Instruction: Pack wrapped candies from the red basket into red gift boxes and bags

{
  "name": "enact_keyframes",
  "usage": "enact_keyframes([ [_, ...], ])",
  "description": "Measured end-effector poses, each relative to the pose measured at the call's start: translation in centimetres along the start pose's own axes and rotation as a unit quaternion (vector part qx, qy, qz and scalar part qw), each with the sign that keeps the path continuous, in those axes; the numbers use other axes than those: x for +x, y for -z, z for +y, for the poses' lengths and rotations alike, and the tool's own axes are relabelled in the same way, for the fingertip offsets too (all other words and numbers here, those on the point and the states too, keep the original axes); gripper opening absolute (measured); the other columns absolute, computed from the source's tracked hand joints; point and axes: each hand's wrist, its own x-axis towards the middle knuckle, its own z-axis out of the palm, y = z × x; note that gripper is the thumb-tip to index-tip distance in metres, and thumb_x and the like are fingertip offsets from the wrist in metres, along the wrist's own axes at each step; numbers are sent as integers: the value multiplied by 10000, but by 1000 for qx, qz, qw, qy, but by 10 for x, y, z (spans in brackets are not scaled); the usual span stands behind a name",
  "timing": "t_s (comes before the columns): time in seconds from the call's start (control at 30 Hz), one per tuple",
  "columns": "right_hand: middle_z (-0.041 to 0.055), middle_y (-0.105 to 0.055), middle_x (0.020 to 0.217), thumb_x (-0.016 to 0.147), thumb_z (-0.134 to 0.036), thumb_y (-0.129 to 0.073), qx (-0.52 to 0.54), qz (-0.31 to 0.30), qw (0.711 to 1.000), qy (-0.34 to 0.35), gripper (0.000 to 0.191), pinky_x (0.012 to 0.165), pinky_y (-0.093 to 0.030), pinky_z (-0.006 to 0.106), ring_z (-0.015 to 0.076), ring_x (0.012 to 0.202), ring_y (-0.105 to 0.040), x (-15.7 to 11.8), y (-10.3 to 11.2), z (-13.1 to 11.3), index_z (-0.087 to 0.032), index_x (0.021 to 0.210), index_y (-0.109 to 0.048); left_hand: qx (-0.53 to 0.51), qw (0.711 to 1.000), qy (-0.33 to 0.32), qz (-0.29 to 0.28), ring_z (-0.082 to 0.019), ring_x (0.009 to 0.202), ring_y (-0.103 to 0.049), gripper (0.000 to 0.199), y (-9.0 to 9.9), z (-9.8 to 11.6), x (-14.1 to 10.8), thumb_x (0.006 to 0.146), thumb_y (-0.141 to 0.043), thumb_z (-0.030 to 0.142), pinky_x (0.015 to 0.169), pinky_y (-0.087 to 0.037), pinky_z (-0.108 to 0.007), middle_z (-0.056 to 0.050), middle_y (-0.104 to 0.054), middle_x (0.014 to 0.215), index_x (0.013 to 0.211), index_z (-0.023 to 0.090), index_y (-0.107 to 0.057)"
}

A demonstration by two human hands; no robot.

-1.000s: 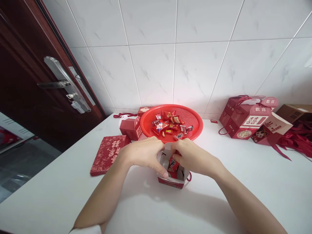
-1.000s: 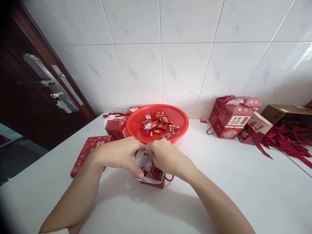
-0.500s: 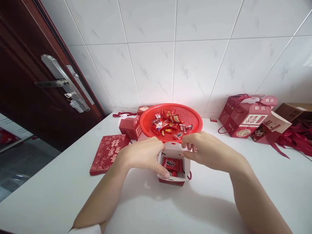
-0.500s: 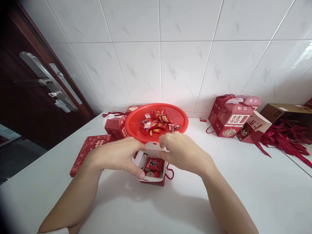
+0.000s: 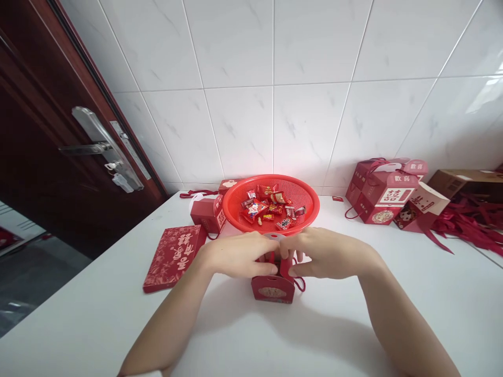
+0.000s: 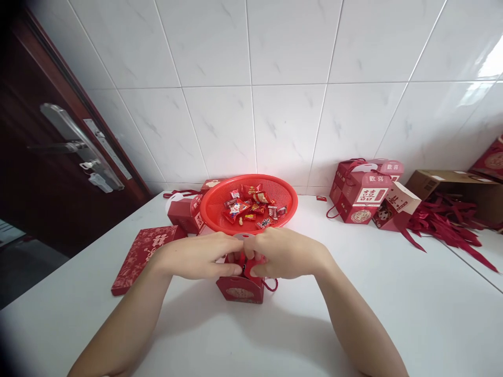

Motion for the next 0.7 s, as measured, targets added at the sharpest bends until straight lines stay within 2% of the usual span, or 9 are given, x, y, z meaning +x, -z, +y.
enact_keyframes([
  [0.07,21,-699,844,852,-142,-618,11,-23,999,24,83,590,-398,245,152,733,-609,2,-1,3,-187,899,-670,-7,1000,11,-13,-177,697,-606,237,1,-5,1,942,-491,313,574,-388,-272,-28,-698,872,1025,209,-687],
  [0.13,25,-703,853,870,-141,-592,27,-35,998,41,99,592,-418,238,143,718,-612,2,-5,9,-179,920,-668,-35,999,14,-20,-184,747,-640,275,2,-12,-1,955,-486,361,610,-427,-269,-37,-724,918,1033,202,-697],
  [0.27,41,-728,904,900,-154,-562,89,-43,994,56,176,653,-485,255,147,748,-651,-4,-17,24,-174,1044,-661,-82,997,10,3,-212,939,-672,317,2,-22,-12,873,-635,435,750,-492,-270,-52,-728,1069,1075,200,-703],
  [0.33,52,-733,953,918,-180,-556,126,-45,990,50,195,677,-509,260,147,766,-675,-11,-24,28,-174,1087,-654,-86,995,28,29,-232,993,-661,406,-1,-25,-19,812,-708,491,796,-501,-286,-55,-713,1115,1103,207,-699],
  [0.43,73,-723,1039,930,-209,-554,153,-13,987,47,214,686,-525,258,150,810,-689,-20,-32,31,-173,1119,-648,-89,993,41,68,-265,1070,-635,596,-8,-25,-24,736,-758,602,876,-499,-322,-58,-688,1178,1191,226,-672],
  [0.53,73,-731,1016,941,-221,-540,166,22,984,52,223,709,-537,272,153,818,-684,-26,-38,32,-170,1131,-645,-45,987,48,148,-299,1181,-580,649,-18,-25,-21,781,-722,592,953,-476,-369,-71,-618,1304,1326,259,-605],
  [0.6,73,-735,1021,951,-248,-533,181,47,981,53,217,743,-546,292,156,828,-684,-27,-40,33,-175,1115,-654,-12,980,59,188,-322,1253,-529,742,-23,-25,-17,812,-696,570,971,-467,-395,-95,-533,1412,1458,268,-489],
  [0.7,69,-736,986,952,-293,-538,200,91,975,39,205,780,-550,316,165,831,-690,-29,-40,36,-175,1055,-670,-1,981,57,184,-332,1321,-466,854,-27,-25,-14,839,-672,548,990,-453,-400,-121,-481,1460,1563,248,-333],
])
